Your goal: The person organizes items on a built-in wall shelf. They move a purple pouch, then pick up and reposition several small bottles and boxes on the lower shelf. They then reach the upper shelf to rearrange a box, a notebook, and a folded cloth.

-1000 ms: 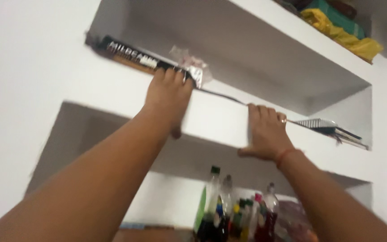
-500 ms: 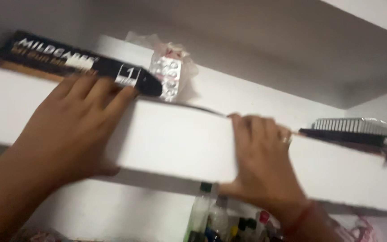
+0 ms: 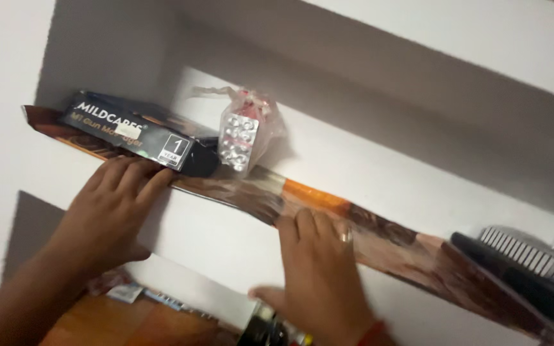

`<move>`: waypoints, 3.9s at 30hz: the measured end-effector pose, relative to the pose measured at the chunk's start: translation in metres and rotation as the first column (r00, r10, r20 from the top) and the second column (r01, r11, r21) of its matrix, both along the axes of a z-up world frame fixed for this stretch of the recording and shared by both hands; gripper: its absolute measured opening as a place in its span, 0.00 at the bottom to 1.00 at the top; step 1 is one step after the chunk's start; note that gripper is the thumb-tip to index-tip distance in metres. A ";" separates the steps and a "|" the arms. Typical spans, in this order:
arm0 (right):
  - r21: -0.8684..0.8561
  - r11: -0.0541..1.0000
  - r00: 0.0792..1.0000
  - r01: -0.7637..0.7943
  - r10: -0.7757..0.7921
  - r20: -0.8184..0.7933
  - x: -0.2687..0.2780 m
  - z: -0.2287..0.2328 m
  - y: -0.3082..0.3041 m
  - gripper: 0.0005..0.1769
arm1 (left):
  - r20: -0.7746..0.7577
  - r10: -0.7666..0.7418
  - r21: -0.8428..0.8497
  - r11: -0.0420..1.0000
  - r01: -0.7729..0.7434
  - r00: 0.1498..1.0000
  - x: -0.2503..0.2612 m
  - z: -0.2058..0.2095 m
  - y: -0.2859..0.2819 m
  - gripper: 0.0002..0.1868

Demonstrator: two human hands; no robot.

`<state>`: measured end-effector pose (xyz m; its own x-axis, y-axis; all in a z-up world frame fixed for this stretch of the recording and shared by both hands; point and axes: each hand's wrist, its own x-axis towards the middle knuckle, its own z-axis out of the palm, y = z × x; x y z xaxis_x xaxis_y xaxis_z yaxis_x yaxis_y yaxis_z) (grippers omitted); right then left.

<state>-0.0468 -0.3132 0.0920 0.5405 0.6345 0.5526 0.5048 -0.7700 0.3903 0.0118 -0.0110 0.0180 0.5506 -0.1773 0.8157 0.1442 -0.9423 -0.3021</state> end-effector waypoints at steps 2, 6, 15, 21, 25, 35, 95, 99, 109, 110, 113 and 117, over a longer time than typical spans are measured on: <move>-0.044 0.999 0.992 0.017 -0.022 -0.128 0.006 0.024 -0.004 0.39 | -0.084 0.051 -0.030 0.998 -0.054 0.995 -0.006 0.003 -0.006 0.76; -0.056 0.998 0.917 0.017 -0.038 -0.398 0.026 0.067 0.001 0.22 | -0.301 0.103 -0.089 0.987 -0.135 0.948 -0.014 0.009 -0.012 0.70; -0.063 0.995 0.819 0.076 -0.098 -0.565 0.082 0.065 0.018 0.26 | -0.037 -0.117 -0.070 0.991 0.115 0.992 0.011 -0.010 0.006 0.73; 0.184 0.978 0.821 0.095 0.027 -0.571 0.101 0.049 0.009 0.28 | 0.035 -0.086 -0.053 0.995 0.088 0.996 0.020 0.002 -0.005 0.50; 0.257 0.951 0.807 0.173 0.012 -0.590 0.107 0.046 0.014 0.28 | -0.219 0.000 -0.096 0.995 -0.022 0.976 -0.010 0.040 -0.023 0.26; 0.334 0.920 0.834 0.207 0.013 -0.551 0.113 0.034 0.011 0.22 | -0.331 -0.463 -0.473 0.835 0.280 0.822 -0.034 0.126 -0.098 0.14; 0.379 0.689 0.783 0.618 -0.584 -0.215 0.062 0.117 -0.236 0.38 | 0.218 -0.946 -0.757 -0.009 0.653 0.240 0.083 0.133 -0.415 0.49; 0.393 0.668 0.775 0.632 -0.535 -0.337 0.055 0.117 -0.206 0.33 | 0.236 -0.925 -0.770 0.008 0.637 0.298 0.080 0.134 -0.390 0.39; 0.319 0.659 0.717 0.681 -0.511 -0.475 0.067 0.104 -0.143 0.28 | 0.127 -0.930 -0.805 0.107 0.584 0.345 0.087 0.113 -0.331 0.37; 0.301 0.654 0.706 0.694 -0.535 -0.464 0.071 0.101 -0.139 0.29 | 0.143 -0.923 -0.764 0.126 0.632 0.356 0.094 0.109 -0.330 0.37; 0.394 0.660 0.760 0.640 -0.466 -0.454 0.081 0.093 -0.135 0.36 | 0.076 -0.891 -0.721 0.260 0.642 0.447 0.116 0.100 -0.329 0.36; 0.414 0.649 0.763 0.638 -0.462 -0.452 0.090 0.076 -0.131 0.34 | 0.006 -0.851 -0.679 0.382 0.627 0.525 0.137 0.085 -0.332 0.30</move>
